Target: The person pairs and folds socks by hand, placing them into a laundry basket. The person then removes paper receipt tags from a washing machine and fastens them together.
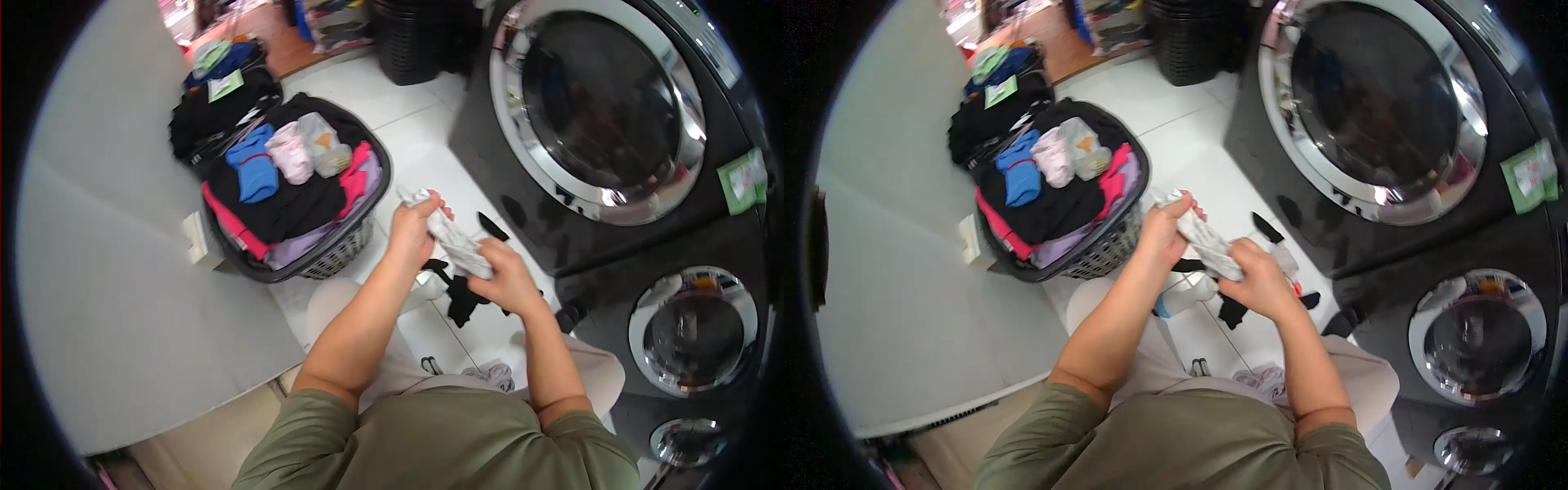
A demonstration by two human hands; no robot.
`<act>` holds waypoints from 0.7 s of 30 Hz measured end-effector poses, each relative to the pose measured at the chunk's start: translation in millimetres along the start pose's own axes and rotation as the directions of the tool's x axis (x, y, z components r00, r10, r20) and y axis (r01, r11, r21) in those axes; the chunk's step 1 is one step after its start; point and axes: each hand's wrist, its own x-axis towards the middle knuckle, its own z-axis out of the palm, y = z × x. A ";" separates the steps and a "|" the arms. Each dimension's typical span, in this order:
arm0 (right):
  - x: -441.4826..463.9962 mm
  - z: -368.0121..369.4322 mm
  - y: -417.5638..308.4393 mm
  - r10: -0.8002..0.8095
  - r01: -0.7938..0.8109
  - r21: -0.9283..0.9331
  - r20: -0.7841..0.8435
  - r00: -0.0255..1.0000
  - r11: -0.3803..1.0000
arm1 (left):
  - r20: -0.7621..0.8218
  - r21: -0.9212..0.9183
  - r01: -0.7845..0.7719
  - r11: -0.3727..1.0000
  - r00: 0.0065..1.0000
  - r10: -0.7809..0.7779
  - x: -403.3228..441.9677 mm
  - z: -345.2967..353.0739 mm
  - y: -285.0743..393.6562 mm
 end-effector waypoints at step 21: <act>158.3 193.1 -88.2 -0.230 0.231 -0.015 -0.163 0.960 0.973 | 0.222 0.407 0.100 -0.908 0.953 0.205 88.6 -151.5 284.2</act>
